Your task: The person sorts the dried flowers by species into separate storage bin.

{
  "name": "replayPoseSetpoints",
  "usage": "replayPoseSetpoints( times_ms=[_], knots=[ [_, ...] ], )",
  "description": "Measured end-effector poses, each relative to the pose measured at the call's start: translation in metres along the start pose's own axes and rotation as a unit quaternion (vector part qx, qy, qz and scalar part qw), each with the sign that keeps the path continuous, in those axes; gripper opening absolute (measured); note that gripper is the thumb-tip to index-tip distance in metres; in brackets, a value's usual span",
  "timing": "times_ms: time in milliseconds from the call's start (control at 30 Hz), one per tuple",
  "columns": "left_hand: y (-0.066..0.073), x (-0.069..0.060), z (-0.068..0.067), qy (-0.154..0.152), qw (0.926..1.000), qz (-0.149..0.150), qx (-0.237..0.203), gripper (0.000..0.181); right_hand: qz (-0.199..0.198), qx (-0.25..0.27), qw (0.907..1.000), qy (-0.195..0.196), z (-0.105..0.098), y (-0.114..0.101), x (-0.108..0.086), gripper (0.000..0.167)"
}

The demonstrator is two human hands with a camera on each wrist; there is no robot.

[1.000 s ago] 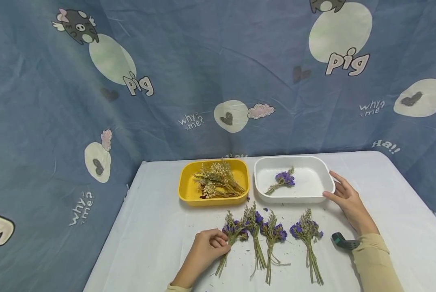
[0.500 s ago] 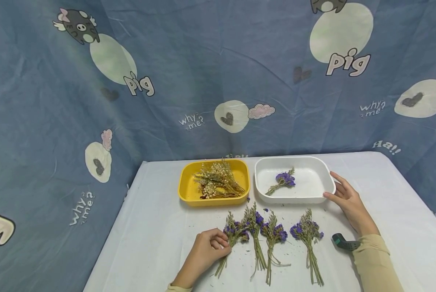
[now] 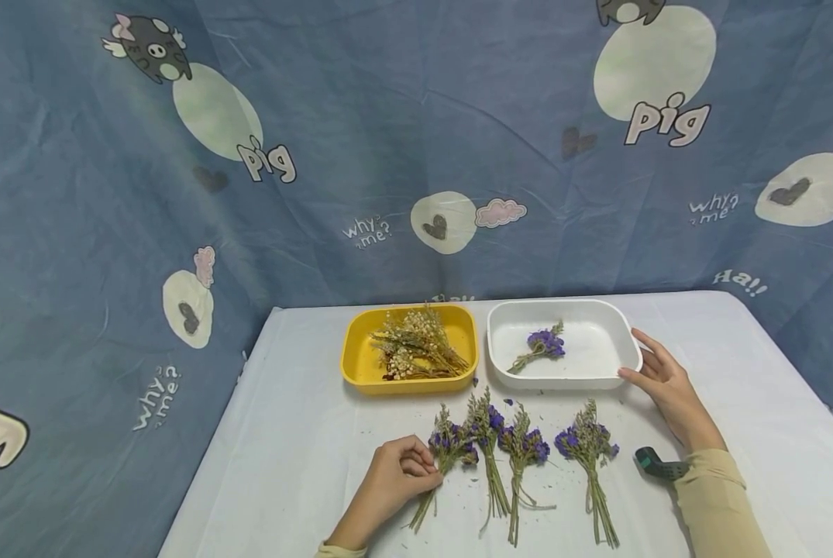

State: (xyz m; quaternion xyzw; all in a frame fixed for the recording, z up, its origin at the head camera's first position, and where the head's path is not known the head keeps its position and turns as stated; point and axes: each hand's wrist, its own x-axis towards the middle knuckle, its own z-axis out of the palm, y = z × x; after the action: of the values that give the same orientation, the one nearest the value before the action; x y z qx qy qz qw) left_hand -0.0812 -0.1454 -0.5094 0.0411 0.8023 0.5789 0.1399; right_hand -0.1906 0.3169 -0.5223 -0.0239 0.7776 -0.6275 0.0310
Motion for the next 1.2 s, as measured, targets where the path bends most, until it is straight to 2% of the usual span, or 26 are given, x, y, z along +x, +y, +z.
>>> replayPoseSetpoints(
  times_ms=[133, 367, 600, 800, 1000, 1200],
  knots=[
    [0.002, 0.000, -0.003, 0.000, 0.9993, -0.016, -0.034, 0.023, -0.001, 0.004, 1.0000, -0.002, 0.000, 0.000, 0.001, 0.084],
    [0.003, 0.000, -0.006, -0.032, 0.9973, -0.025, -0.061, 0.019, -0.005, 0.004, 1.0000, 0.001, -0.001, 0.000, 0.000, 0.084],
    [0.014, -0.004, -0.013, -0.046, 0.9983, 0.014, -0.032, 0.019, 0.002, -0.004, 1.0000, 0.005, 0.000, 0.000, 0.002, 0.085],
    [0.025, -0.003, -0.019, -0.051, 0.9980, 0.031, -0.020, 0.020, 0.001, 0.002, 1.0000, 0.007, 0.001, 0.001, -0.001, 0.086],
    [0.037, 0.003, -0.023, -0.049, 0.9979, 0.042, 0.008, 0.018, 0.006, -0.007, 0.9999, 0.009, 0.001, 0.001, -0.001, 0.085],
    [0.052, 0.015, -0.027, -0.035, 0.9965, 0.065, 0.041, 0.015, -0.003, -0.002, 1.0000, 0.008, 0.002, 0.001, 0.000, 0.085]
  ],
)
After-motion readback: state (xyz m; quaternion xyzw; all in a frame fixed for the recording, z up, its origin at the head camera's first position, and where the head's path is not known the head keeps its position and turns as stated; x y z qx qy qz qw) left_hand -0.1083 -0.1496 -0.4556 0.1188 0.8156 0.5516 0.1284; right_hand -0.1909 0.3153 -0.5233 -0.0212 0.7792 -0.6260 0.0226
